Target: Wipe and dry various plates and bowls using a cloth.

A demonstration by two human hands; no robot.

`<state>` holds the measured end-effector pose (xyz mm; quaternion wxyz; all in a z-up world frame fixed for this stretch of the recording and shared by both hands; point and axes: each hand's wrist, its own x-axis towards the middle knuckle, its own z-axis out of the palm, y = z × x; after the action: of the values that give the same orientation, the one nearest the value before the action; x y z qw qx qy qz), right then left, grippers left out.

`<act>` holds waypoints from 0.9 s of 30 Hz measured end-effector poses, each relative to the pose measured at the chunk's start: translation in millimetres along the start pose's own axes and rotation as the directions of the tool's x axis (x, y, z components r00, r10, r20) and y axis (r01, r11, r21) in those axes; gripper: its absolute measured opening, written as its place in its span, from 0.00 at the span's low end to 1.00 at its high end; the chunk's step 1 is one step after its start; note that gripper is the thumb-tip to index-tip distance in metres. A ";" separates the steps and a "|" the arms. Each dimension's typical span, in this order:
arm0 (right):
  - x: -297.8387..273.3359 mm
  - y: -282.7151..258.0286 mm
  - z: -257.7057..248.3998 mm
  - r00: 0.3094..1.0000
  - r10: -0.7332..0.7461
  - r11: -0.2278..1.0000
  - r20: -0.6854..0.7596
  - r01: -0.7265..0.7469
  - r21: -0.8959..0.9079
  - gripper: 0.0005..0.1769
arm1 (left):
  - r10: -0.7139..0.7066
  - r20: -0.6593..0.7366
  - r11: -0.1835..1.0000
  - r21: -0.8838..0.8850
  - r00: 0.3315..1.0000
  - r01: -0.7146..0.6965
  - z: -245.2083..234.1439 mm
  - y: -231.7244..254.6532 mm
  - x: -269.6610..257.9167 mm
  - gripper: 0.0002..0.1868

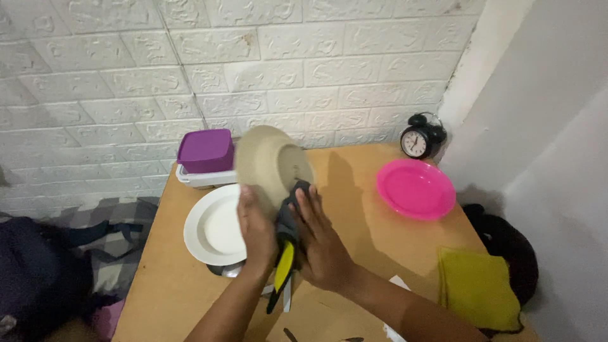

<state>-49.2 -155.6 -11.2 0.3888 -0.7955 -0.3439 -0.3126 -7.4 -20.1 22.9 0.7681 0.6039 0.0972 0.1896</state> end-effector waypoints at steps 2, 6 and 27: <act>-8.8 16.0 -0.6 0.985 -0.128 0.968 0.113 0.149 -0.202 0.34 | 0.106 0.138 0.992 0.055 0.985 -0.115 -0.6 -8.7 -5.2 0.29; 3.6 28.8 -36.1 0.986 -0.163 0.973 0.034 0.166 -0.161 0.28 | 0.155 0.531 0.945 0.165 0.833 -0.281 2.6 13.2 -35.8 0.25; 1.6 25.2 -31.2 0.992 -0.113 0.978 0.048 0.120 -0.169 0.27 | 0.259 0.443 0.958 -0.004 0.858 -0.287 6.3 2.4 -34.7 0.24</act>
<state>-35.5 -192.7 -4.5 0.2931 -0.8104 -0.3692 -0.3480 -36.9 -39.4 24.0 0.7162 0.6623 -0.1590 0.1523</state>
